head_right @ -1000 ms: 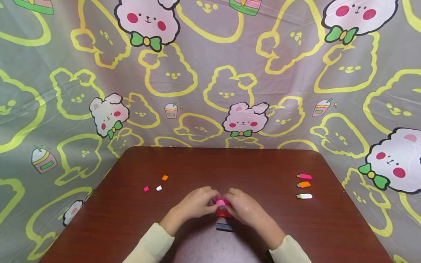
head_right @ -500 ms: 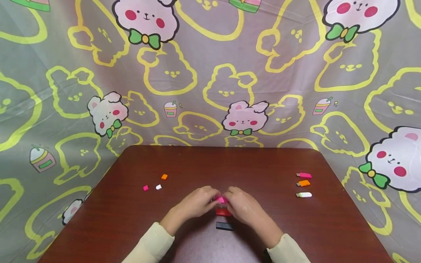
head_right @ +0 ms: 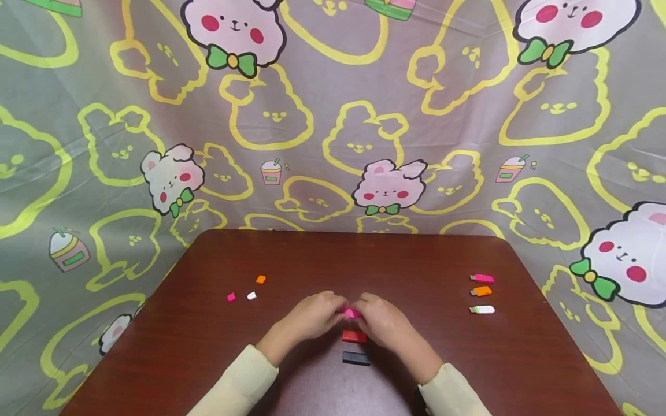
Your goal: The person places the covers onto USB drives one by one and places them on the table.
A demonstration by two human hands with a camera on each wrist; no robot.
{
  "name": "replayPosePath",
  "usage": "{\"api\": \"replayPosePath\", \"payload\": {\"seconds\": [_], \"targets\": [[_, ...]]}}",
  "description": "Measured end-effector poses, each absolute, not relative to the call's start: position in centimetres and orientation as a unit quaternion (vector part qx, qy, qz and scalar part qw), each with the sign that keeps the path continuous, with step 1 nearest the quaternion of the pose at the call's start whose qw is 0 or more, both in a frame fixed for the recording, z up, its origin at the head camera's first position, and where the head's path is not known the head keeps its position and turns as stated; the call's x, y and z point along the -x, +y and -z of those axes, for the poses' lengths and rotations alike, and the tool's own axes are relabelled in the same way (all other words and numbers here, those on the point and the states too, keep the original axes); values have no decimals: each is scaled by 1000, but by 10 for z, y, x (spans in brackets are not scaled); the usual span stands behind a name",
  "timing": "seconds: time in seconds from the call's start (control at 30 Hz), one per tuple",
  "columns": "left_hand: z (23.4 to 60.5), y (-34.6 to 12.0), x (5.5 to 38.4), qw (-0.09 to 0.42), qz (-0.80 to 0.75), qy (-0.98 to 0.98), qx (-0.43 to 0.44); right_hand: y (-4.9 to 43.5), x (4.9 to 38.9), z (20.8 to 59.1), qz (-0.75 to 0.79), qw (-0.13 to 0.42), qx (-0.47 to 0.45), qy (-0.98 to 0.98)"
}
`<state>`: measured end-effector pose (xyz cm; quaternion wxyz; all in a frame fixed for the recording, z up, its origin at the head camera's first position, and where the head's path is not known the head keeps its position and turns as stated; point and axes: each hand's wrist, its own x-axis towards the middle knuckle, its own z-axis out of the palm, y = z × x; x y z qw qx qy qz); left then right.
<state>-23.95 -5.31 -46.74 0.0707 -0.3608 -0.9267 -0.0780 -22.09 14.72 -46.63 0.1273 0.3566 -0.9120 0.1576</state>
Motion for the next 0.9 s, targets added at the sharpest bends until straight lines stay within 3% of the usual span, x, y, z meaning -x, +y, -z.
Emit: {"api": "replayPosePath", "payload": {"seconds": [0.3, 0.57, 0.9], "targets": [[473, -51, 245, 56, 68, -935, 344, 147, 226, 467, -163, 62, -319, -931], [477, -46, 250, 48, 50, -938, 339, 147, 229, 472, -144, 90, -344, -924], [482, -43, 252, 54, 32, -941, 334, 145, 234, 475, -122, 67, -319, -937]]}}
